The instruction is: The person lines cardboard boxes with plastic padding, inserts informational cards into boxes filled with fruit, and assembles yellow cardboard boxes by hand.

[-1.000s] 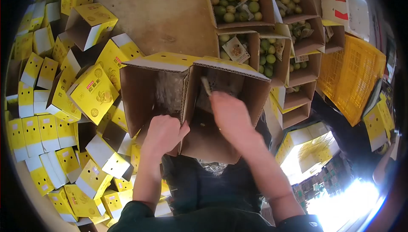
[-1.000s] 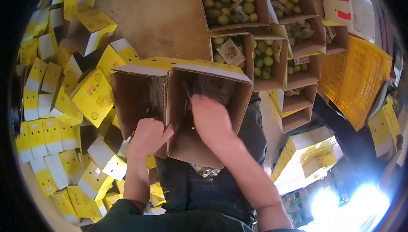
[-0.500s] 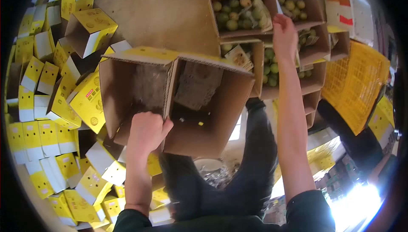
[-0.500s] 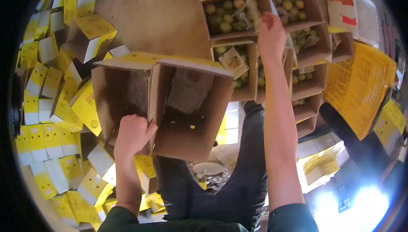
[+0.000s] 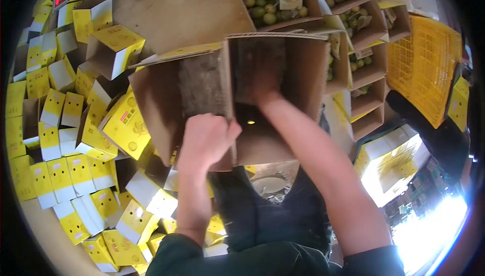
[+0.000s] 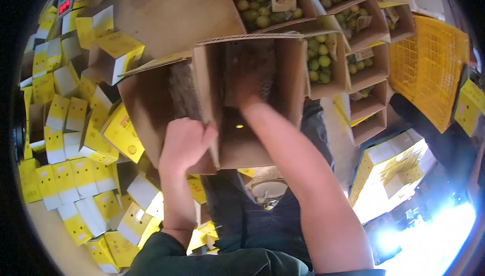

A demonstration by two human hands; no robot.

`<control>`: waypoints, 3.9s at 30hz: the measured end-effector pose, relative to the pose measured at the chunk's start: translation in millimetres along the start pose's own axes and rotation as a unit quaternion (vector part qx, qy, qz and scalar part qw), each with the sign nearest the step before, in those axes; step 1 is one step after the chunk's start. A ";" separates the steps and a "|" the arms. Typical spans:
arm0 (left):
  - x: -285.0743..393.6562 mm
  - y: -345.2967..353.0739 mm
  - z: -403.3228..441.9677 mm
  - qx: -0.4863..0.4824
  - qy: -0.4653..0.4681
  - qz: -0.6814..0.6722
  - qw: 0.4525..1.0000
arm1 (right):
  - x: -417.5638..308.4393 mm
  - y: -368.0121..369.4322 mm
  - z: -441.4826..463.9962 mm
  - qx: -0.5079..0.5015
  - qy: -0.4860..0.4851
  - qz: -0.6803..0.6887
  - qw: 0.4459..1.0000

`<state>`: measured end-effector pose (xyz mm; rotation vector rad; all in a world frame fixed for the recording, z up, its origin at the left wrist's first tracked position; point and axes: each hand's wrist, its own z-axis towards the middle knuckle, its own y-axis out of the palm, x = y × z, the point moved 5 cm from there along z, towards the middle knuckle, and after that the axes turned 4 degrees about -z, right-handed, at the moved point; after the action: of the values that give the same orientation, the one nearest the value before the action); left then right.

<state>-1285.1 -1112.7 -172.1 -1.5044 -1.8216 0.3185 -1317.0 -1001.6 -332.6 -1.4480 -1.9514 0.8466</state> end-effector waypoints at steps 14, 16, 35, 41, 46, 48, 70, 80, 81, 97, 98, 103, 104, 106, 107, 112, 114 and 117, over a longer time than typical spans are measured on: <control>-7.5 23.1 -3.3 0.025 -0.008 -0.008 1.000 | 7.8 35.5 -19.9 0.023 -0.004 0.123 0.992; -9.0 27.2 -7.8 0.056 -0.001 -0.006 0.998 | 6.3 34.0 -32.8 -0.064 0.005 0.165 0.984; -37.4 77.7 -11.2 -0.002 -0.051 0.056 0.997 | 349.9 -46.6 74.7 0.200 0.015 0.328 0.923; -44.0 116.1 -8.9 -0.013 -0.109 0.027 0.994 | 448.9 27.6 238.3 0.112 0.147 0.390 0.902; -16.9 119.9 7.5 0.009 -0.081 -0.049 0.995 | 449.4 54.0 273.2 0.143 0.216 0.468 0.845; -8.0 117.9 13.0 -0.002 -0.092 -0.084 0.992 | 448.5 60.7 275.2 0.130 0.231 0.453 0.851; 0.0 102.2 29.3 0.039 -0.071 -0.154 0.985 | 439.2 49.5 250.1 0.192 0.334 0.520 0.762; -14.9 137.4 16.6 0.110 -0.015 -0.081 0.991 | 215.5 -28.1 -1.4 0.190 0.042 0.589 0.784; -17.9 131.7 14.4 0.134 -0.025 -0.118 0.984 | 204.3 -29.6 -13.2 0.157 0.058 0.603 0.780; 12.6 29.5 -171.6 0.236 -0.140 -0.144 0.951 | 122.9 -170.3 -201.3 0.190 -0.136 0.581 0.780; 15.2 17.7 -185.8 0.225 -0.156 -0.138 0.952 | 126.8 -193.6 -207.4 0.174 -0.149 0.514 0.826; 16.9 7.9 -300.5 0.236 -0.207 -0.102 0.944 | 87.9 -247.6 -221.5 0.120 -0.222 0.398 0.882; 22.4 15.7 -313.6 0.246 -0.214 -0.088 0.941 | 73.7 -250.4 -212.1 0.119 -0.236 0.481 0.836; 26.2 28.6 -344.9 0.302 -0.270 -0.145 0.903 | 40.2 -244.3 -176.5 0.119 -0.218 0.553 0.795; 20.4 37.8 -357.2 0.317 -0.308 -0.177 0.879 | 12.2 -250.6 -159.3 0.123 -0.220 0.501 0.828; 39.1 127.3 -411.0 0.296 -0.403 -0.261 0.826 | -220.0 -208.8 -87.5 0.179 -0.470 0.149 0.851; 43.3 155.5 -416.3 0.276 -0.443 -0.351 0.777 | -327.0 -193.4 -104.0 0.156 -0.594 0.140 0.776; 26.9 186.0 -419.2 0.262 -0.378 -0.335 0.822 | -483.0 -137.0 -117.3 0.206 -0.801 0.008 0.561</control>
<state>-867.2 -1143.4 16.3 -0.2769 -2.4398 1.0623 -1187.4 -1478.3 -185.1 0.0067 -2.2509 3.0455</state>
